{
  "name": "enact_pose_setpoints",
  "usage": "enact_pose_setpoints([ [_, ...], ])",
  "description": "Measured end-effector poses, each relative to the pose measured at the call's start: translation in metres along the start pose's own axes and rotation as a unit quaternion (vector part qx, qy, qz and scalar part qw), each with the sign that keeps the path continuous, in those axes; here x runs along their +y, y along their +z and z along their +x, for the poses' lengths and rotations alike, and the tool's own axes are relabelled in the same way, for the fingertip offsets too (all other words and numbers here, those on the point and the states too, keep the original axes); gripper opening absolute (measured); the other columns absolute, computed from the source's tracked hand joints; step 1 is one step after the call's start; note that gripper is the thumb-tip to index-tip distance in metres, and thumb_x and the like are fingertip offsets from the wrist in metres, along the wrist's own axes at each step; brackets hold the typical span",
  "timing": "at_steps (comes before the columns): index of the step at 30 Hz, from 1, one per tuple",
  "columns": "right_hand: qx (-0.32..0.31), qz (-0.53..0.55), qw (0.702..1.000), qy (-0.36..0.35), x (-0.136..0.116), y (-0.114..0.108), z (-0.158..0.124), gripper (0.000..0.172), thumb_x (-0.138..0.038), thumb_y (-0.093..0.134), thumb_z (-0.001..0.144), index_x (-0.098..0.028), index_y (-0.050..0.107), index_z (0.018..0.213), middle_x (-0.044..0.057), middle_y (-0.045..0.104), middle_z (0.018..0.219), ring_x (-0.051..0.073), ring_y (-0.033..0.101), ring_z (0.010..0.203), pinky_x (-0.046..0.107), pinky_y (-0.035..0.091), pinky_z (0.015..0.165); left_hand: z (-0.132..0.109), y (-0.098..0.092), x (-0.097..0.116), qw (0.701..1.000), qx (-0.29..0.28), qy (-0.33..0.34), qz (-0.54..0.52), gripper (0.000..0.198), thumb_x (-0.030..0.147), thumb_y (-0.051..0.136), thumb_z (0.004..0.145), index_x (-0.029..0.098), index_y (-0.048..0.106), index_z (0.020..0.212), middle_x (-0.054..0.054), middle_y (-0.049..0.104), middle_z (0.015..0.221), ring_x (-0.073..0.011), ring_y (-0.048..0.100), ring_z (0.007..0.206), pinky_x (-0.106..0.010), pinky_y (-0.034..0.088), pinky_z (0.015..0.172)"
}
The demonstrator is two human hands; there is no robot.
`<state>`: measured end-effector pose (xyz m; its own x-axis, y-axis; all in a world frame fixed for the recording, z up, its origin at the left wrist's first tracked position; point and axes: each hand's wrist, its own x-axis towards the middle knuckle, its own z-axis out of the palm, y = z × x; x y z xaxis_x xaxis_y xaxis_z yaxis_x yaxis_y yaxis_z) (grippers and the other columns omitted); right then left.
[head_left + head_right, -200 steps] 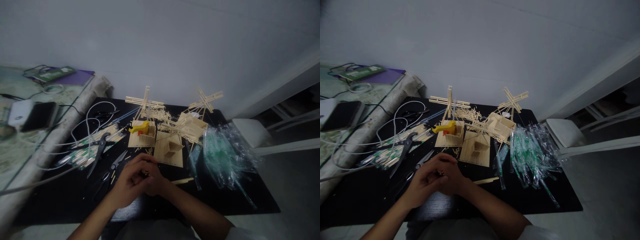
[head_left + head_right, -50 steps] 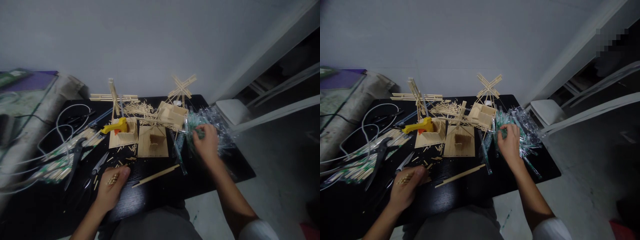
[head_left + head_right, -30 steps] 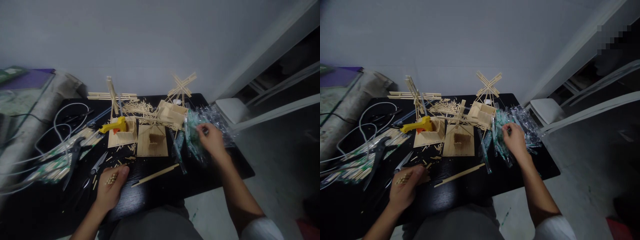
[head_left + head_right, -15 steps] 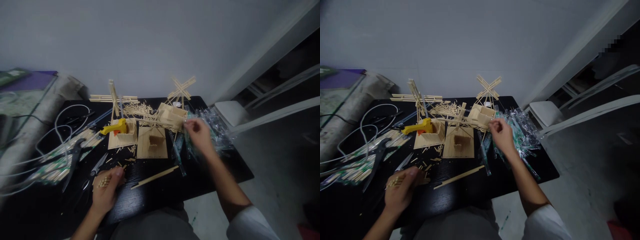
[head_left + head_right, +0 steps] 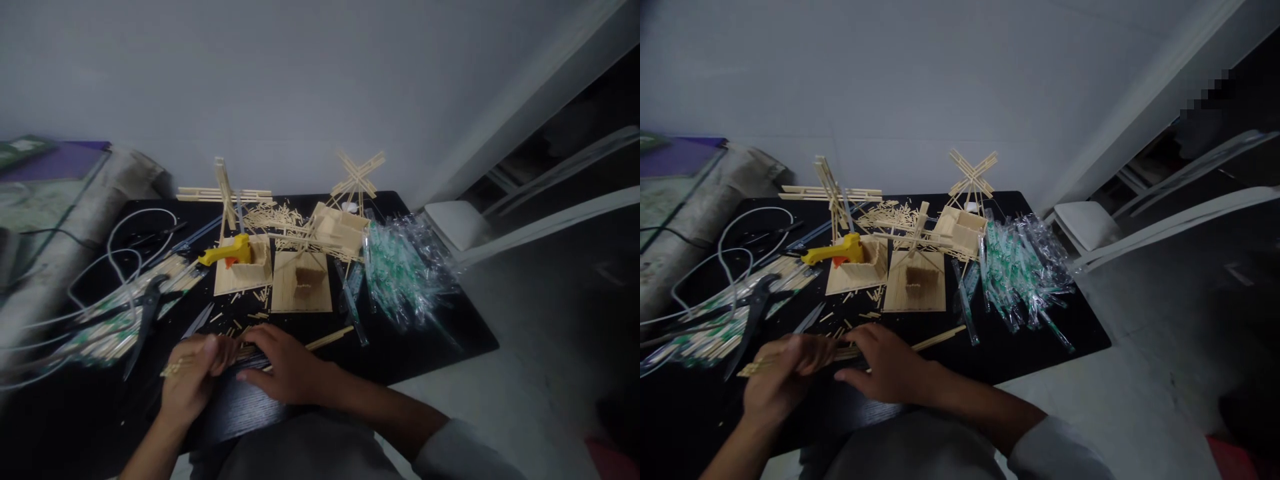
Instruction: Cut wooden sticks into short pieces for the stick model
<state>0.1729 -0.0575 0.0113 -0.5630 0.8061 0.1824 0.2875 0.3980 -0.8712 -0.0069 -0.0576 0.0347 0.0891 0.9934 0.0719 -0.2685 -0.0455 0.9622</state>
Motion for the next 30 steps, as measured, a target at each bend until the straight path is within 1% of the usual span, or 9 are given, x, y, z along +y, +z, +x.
enact_pose_setpoints([
  [3, -0.041, -0.078, 0.996, -0.03, 0.001, 0.011, 0.011, 0.02, -0.028, 0.065, 0.099, -0.015, 0.061, 0.113, 0.013, 0.071, 0.112, 0.025, 0.065, 0.111, 0.038, 0.052, 0.102, -0.001, 0.015, 0.008, 0.993, 0.009, 0.023, -0.112, 0.07, 0.056, 0.053, 0.1, 0.018, 0.025, 0.048, 0.005, 0.021, 0.04, -0.0102, 0.027, 0.039, -0.027, 0.033, 0.046],
  [5, -0.087, -0.134, 0.985, -0.071, 0.003, 0.013, 0.015, 0.009, -0.019, 0.055, 0.102, -0.016, 0.063, 0.106, 0.012, 0.071, 0.107, 0.024, 0.066, 0.106, 0.037, 0.052, 0.099, -0.002, 0.022, 0.009, 0.992, 0.015, 0.018, -0.121, 0.072, 0.061, 0.051, 0.1, 0.017, 0.025, 0.048, 0.005, 0.023, 0.039, -0.0109, 0.031, 0.041, -0.029, 0.037, 0.051],
  [8, -0.161, -0.203, 0.962, -0.091, 0.006, 0.006, 0.016, 0.017, -0.017, 0.047, 0.106, -0.015, 0.063, 0.104, 0.012, 0.073, 0.107, 0.023, 0.069, 0.098, 0.033, 0.054, 0.088, -0.002, 0.018, 0.003, 0.997, 0.037, 0.007, -0.063, 0.069, 0.06, 0.053, 0.099, 0.019, 0.033, 0.047, 0.002, 0.036, 0.044, -0.0154, 0.046, 0.053, -0.032, 0.045, 0.063],
  [10, -0.183, -0.239, 0.953, -0.036, 0.007, -0.005, 0.012, 0.02, -0.024, 0.046, 0.108, -0.013, 0.063, 0.105, 0.013, 0.074, 0.102, 0.024, 0.07, 0.087, 0.032, 0.053, 0.074, -0.002, 0.006, -0.001, 0.999, 0.028, -0.026, 0.018, 0.065, 0.056, 0.056, 0.099, 0.019, 0.04, 0.048, -0.002, 0.052, 0.059, -0.018, 0.054, 0.067, -0.032, 0.048, 0.068],
  [13, -0.188, -0.27, 0.943, 0.053, 0.011, -0.026, 0.004, 0.02, -0.029, 0.05, 0.107, -0.014, 0.061, 0.107, 0.011, 0.075, 0.097, 0.024, 0.072, 0.082, 0.031, 0.05, 0.068, -0.001, -0.014, -0.005, 0.983, -0.045, -0.052, 0.172, 0.048, 0.054, 0.064, 0.095, 0.019, 0.064, 0.062, -0.006, 0.067, 0.083, -0.0208, 0.062, 0.085, -0.03, 0.05, 0.073],
  [16, -0.198, -0.3, 0.929, 0.091, 0.019, -0.039, -0.004, 0.019, -0.029, 0.051, 0.107, -0.014, 0.063, 0.106, 0.011, 0.076, 0.097, 0.024, 0.073, 0.085, 0.03, 0.049, 0.069, -0.001, -0.024, -0.008, 0.955, -0.117, -0.083, 0.259, 0.03, 0.049, 0.069, 0.092, 0.021, 0.076, 0.081, -0.005, 0.072, 0.086, -0.02, 0.066, 0.08, -0.028, 0.053, 0.071],
  [19, -0.198, -0.327, 0.92, 0.086, 0.03, -0.04, -0.009, 0.016, -0.025, 0.053, 0.106, -0.014, 0.064, 0.107, 0.011, 0.074, 0.101, 0.023, 0.072, 0.089, 0.03, 0.05, 0.071, -0.001, -0.026, -0.016, 0.941, -0.117, -0.089, 0.303, 0.026, 0.049, 0.072, 0.089, 0.024, 0.08, 0.091, -0.005, 0.075, 0.091, -0.0197, 0.069, 0.077, -0.027, 0.056, 0.068],
  [22, -0.186, -0.336, 0.921, 0.063, 0.037, -0.037, -0.011, 0.014, -0.024, 0.056, 0.105, -0.013, 0.065, 0.107, 0.011, 0.071, 0.104, 0.022, 0.069, 0.091, 0.03, 0.051, 0.074, -0.002, -0.028, -0.026, 0.928, -0.118, -0.063, 0.347, 0.025, 0.048, 0.07, 0.091, 0.026, 0.08, 0.094, -0.005, 0.077, 0.097, -0.0213, 0.073, 0.088, -0.028, 0.058, 0.077],
  [30, -0.088, -0.312, 0.946, 0.01, 0.044, -0.039, -0.021, 0.012, -0.02, 0.069, 0.098, -0.014, 0.069, 0.108, 0.01, 0.069, 0.106, 0.023, 0.064, 0.102, 0.034, 0.052, 0.094, -0.005, -0.039, -0.034, 0.895, -0.149, -0.01, 0.42, 0.023, 0.044, 0.062, 0.097, 0.027, 0.076, 0.099, -0.002, 0.077, 0.098, -0.021, 0.074, 0.096, -0.028, 0.058, 0.086],
])
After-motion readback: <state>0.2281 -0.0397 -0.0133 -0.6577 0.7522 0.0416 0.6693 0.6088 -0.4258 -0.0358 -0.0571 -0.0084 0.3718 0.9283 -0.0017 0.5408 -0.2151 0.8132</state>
